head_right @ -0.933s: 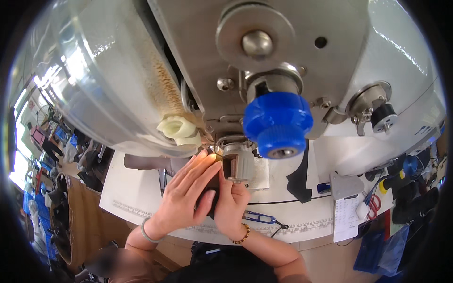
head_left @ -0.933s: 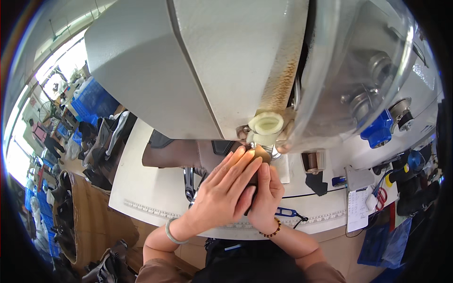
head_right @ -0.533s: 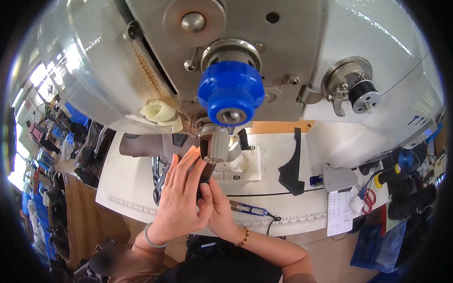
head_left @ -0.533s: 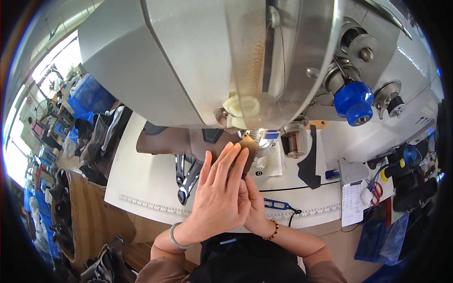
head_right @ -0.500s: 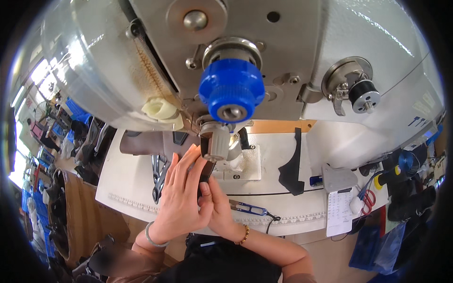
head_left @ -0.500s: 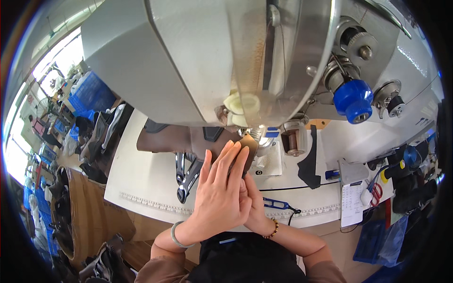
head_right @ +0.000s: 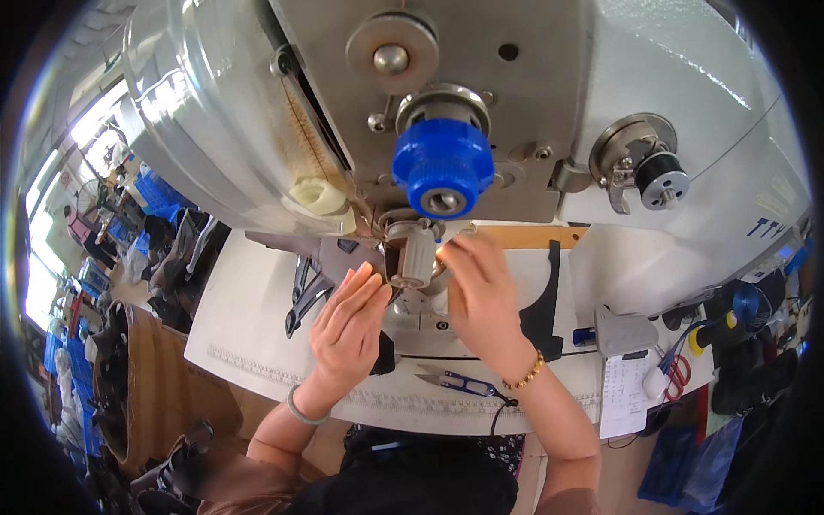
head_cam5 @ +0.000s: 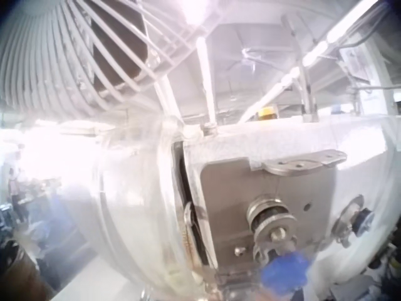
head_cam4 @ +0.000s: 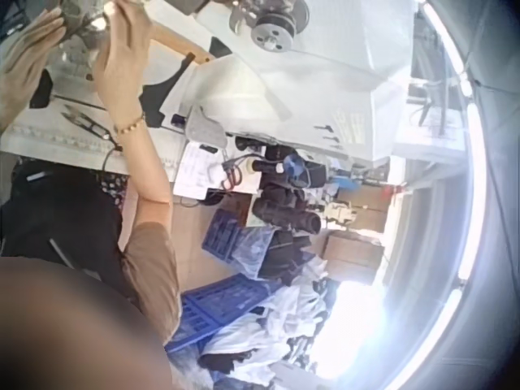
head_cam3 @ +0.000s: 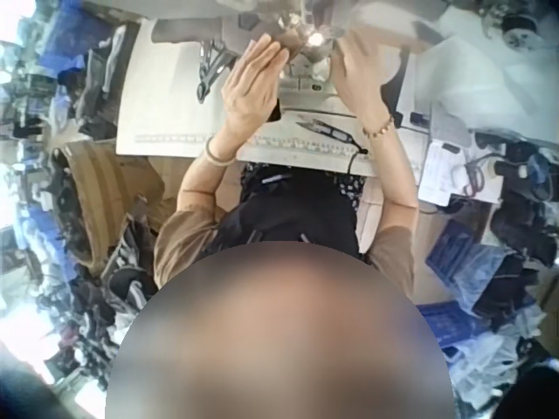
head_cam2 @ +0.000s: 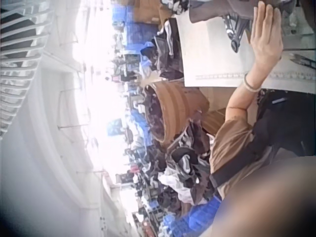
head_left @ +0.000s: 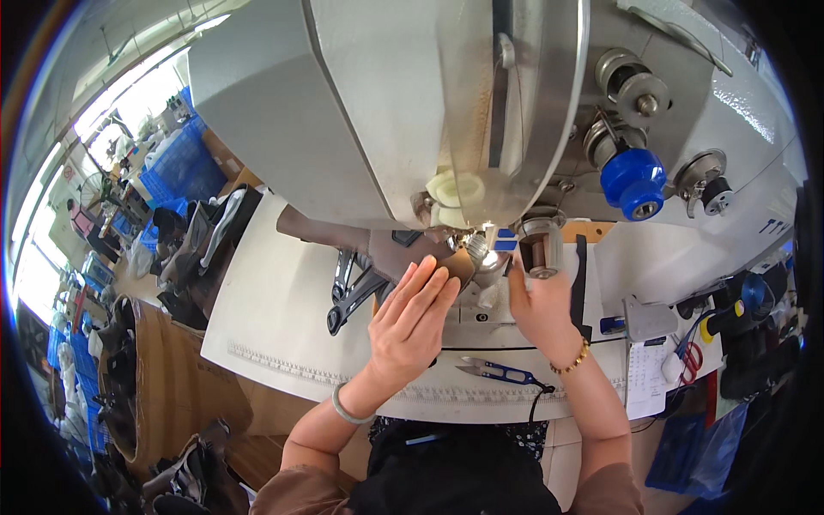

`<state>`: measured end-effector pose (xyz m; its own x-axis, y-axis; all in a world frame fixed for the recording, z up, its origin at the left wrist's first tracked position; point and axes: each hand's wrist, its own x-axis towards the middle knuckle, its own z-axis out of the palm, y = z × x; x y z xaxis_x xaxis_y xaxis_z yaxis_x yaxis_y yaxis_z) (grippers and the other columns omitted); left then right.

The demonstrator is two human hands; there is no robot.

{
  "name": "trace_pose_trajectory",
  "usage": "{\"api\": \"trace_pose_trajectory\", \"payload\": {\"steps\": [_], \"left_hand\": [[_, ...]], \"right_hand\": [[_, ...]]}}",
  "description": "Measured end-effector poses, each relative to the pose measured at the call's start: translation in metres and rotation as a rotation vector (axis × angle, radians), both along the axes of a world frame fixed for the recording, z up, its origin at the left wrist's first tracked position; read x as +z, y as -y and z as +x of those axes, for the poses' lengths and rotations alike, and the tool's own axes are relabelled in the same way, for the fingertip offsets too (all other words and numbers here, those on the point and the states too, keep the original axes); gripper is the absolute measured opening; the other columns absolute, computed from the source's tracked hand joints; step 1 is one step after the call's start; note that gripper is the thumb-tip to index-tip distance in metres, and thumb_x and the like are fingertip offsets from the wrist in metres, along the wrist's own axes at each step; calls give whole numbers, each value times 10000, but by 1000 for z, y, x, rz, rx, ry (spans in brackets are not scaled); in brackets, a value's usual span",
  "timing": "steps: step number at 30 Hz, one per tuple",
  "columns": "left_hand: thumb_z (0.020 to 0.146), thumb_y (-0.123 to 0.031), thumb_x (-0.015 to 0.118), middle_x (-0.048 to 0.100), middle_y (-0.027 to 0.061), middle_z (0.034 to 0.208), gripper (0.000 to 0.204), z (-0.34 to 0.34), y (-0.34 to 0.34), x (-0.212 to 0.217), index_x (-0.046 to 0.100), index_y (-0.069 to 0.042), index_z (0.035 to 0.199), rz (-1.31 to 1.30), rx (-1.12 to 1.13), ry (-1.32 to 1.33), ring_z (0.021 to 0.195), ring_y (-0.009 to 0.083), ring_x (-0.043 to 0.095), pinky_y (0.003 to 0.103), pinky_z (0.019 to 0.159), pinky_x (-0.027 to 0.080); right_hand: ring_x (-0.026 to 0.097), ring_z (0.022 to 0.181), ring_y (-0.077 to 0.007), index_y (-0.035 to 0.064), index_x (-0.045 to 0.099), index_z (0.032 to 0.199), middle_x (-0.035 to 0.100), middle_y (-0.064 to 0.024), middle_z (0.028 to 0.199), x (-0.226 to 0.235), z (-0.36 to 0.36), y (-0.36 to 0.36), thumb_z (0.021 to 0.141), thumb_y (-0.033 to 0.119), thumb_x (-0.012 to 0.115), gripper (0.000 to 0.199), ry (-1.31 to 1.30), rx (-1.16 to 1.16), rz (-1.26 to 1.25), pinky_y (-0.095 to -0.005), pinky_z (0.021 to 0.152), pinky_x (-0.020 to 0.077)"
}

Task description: The person stitches leather boot pieces together using a sewing machine, guides and rotates the material by hand under the needle, trims excess thread using thread snips, and continues sewing the boot sections together.

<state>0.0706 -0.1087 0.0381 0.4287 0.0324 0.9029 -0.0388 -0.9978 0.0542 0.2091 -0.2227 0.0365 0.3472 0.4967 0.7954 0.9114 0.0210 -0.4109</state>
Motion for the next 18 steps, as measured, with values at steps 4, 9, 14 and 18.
{"api": "trace_pose_trajectory", "payload": {"steps": [4, 9, 14, 18], "left_hand": [[707, 44, 626, 631, 114, 956, 216, 1, -8, 1, 653, 18, 920, 3, -39, -13, 980, 279, 609, 378, 863, 508], [701, 33, 660, 632, 96, 950, 189, -1, -22, 0, 654, -4, 886, 26, -85, -2, 961, 265, 618, 364, 838, 529], [696, 30, 670, 627, 80, 945, 191, 2, -35, 6, 645, -16, 880, 40, -168, -19, 940, 258, 626, 364, 813, 546], [690, 28, 674, 626, 73, 941, 207, 2, -45, 8, 638, -23, 887, 66, -238, -45, 934, 254, 629, 366, 805, 551]], "right_hand": [[534, 871, -321, -9, 540, 848, 550, -129, 911, -10, 5, -12, 629, -152, 530, 262, 101, 26, 130, -371, 709, 460], [531, 916, -353, -23, 532, 852, 553, -157, 942, -9, -2, -14, 627, -166, 511, 268, 83, 31, 143, -388, 753, 460], [512, 982, -392, -33, 546, 901, 548, -188, 997, -8, -6, -10, 639, -180, 475, 309, 56, 38, 133, -398, 818, 446], [509, 999, -388, -16, 582, 964, 550, -179, 1022, -14, -4, -7, 644, -180, 464, 379, 75, 51, 152, -390, 842, 433]]}}
